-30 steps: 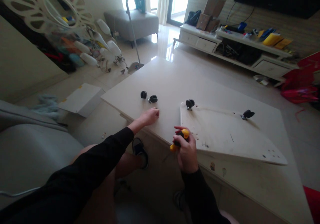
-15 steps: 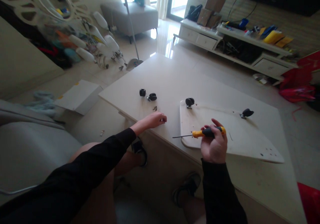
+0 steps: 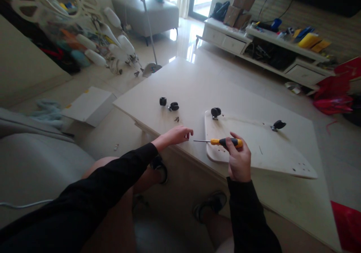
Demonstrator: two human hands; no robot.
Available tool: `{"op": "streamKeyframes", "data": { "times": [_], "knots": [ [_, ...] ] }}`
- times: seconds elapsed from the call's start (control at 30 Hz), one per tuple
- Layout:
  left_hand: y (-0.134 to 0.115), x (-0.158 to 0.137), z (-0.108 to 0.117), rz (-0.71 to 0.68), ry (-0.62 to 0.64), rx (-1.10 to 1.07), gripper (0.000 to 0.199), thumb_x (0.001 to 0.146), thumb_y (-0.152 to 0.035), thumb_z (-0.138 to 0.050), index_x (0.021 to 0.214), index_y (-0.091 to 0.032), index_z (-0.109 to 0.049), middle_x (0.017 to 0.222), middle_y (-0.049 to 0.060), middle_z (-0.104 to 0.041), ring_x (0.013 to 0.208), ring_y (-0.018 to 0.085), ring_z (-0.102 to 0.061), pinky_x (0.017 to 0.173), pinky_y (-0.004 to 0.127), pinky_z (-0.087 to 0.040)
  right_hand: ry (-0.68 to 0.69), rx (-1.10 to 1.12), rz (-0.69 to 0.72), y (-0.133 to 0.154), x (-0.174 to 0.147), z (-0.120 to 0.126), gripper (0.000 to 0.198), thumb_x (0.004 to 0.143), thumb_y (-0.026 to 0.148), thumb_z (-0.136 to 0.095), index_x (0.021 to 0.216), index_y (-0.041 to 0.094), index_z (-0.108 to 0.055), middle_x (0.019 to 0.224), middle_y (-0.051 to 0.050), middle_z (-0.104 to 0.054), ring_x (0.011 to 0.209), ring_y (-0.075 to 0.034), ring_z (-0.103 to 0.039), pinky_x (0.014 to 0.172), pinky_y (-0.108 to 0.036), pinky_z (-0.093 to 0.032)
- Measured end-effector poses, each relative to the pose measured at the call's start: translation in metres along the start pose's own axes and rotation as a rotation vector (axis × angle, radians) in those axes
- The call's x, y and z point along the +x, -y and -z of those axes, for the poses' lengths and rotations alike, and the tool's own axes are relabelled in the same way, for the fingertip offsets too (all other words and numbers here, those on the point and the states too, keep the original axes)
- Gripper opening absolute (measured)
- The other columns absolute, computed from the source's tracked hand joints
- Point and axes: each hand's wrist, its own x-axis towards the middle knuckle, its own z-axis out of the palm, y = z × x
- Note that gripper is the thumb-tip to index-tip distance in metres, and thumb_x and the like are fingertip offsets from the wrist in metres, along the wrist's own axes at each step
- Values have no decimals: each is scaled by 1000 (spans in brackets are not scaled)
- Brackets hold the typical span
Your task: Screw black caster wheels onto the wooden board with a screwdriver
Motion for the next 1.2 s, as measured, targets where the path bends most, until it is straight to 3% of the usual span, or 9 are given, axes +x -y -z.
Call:
{"op": "streamKeyframes", "data": {
  "times": [0.23,0.47,1.2],
  "knots": [
    [-5,1,-5,-17,27,26,36,88,-6,-68,119,-22,-77,100,3,-83,83,18,-74,77,28,-50,-7,-214,98,-13,6,14,64,74,58,-87,123,19,-73,105,-5,-74,90,-18,-69,92,-41,-58],
    [0,4,-8,-32,31,8,43,88,-6,-67,128,-22,-73,99,3,-83,82,17,-73,79,29,-51,-7,-197,122,-8,6,16,59,73,53,-90,119,19,-72,104,-6,-75,93,-19,-70,95,-42,-57],
    [-4,4,-10,-29,34,35,49,89,-6,-64,134,-22,-71,103,4,-84,86,20,-76,82,31,-53,16,-231,148,5,-2,-3,58,69,54,-92,111,19,-71,99,-7,-75,88,-21,-72,79,-37,-60]
  ]
}}
